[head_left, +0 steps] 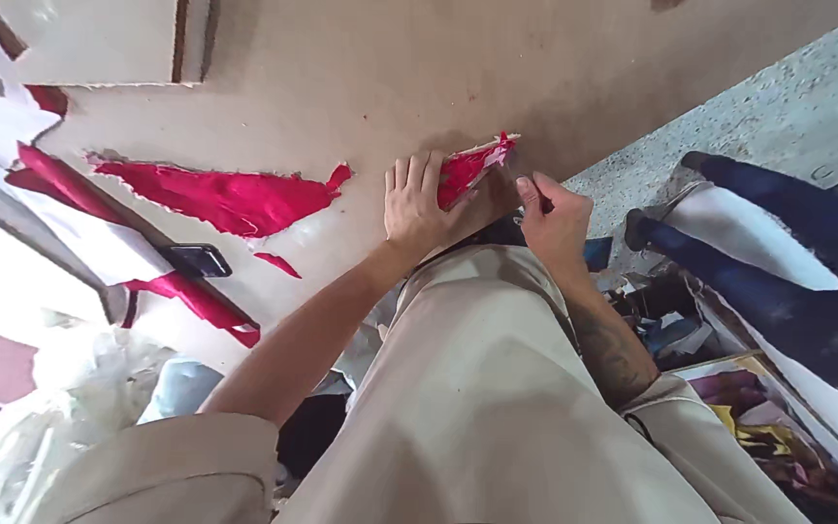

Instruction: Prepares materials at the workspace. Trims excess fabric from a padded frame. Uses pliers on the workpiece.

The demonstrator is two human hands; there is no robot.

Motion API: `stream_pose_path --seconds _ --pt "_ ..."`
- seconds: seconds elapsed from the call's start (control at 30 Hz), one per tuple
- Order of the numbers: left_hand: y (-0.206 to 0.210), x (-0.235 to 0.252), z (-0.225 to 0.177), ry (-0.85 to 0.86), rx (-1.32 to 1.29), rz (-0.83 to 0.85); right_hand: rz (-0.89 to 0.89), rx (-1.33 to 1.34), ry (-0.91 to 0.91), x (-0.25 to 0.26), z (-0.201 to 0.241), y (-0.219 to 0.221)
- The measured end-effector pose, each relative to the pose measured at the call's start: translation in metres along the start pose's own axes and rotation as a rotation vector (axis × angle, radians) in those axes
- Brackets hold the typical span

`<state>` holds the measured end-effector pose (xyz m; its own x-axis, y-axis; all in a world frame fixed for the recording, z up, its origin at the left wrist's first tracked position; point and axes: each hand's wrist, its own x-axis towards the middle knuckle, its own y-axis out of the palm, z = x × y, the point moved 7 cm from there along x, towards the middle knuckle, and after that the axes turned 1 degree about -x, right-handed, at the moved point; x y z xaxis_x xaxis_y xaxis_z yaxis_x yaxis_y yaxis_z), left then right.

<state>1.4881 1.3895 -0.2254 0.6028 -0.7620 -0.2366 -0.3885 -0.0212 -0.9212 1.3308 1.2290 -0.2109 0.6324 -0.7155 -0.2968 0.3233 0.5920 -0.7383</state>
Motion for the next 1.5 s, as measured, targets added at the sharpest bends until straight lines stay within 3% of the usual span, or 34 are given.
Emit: stream_pose_path --seconds 0.1,0.37,0.43,0.5,0.63,0.7,1.0,1.2,1.4,1.5 --pt "0.002 0.0 0.003 -0.022 -0.009 0.017 0.098 0.328 0.032 0.004 -0.012 0.016" --pt "-0.004 0.001 0.006 -0.016 -0.072 0.037 0.931 1.387 0.525 -0.013 -0.011 0.048" --pt "-0.003 0.003 0.007 0.002 -0.105 0.028 0.965 1.484 0.583 -0.019 -0.006 0.052" --pt "-0.005 0.003 0.009 0.011 -0.14 0.028 0.78 1.204 0.482 -0.014 -0.008 0.042" --pt "-0.012 -0.001 0.006 -0.016 -0.087 0.038 0.267 0.194 0.029 -0.002 -0.002 -0.014" --pt "-0.012 -0.003 0.0 -0.007 -0.03 0.015 0.165 -0.014 -0.053 -0.005 -0.004 -0.028" --pt "-0.012 -0.006 0.002 -0.018 -0.092 -0.016 0.244 0.111 -0.017 -0.024 -0.004 -0.015" --pt "-0.013 -0.009 0.005 -0.027 -0.164 -0.101 0.053 -0.301 -0.038 -0.022 0.015 -0.017" --pt "-0.011 -0.012 0.004 0.003 -0.161 -0.172 -0.065 -0.453 -0.055 -0.027 0.034 -0.005" --pt "-0.009 -0.012 0.007 0.001 -0.188 -0.12 0.07 -0.164 -0.014 -0.019 0.022 0.002"
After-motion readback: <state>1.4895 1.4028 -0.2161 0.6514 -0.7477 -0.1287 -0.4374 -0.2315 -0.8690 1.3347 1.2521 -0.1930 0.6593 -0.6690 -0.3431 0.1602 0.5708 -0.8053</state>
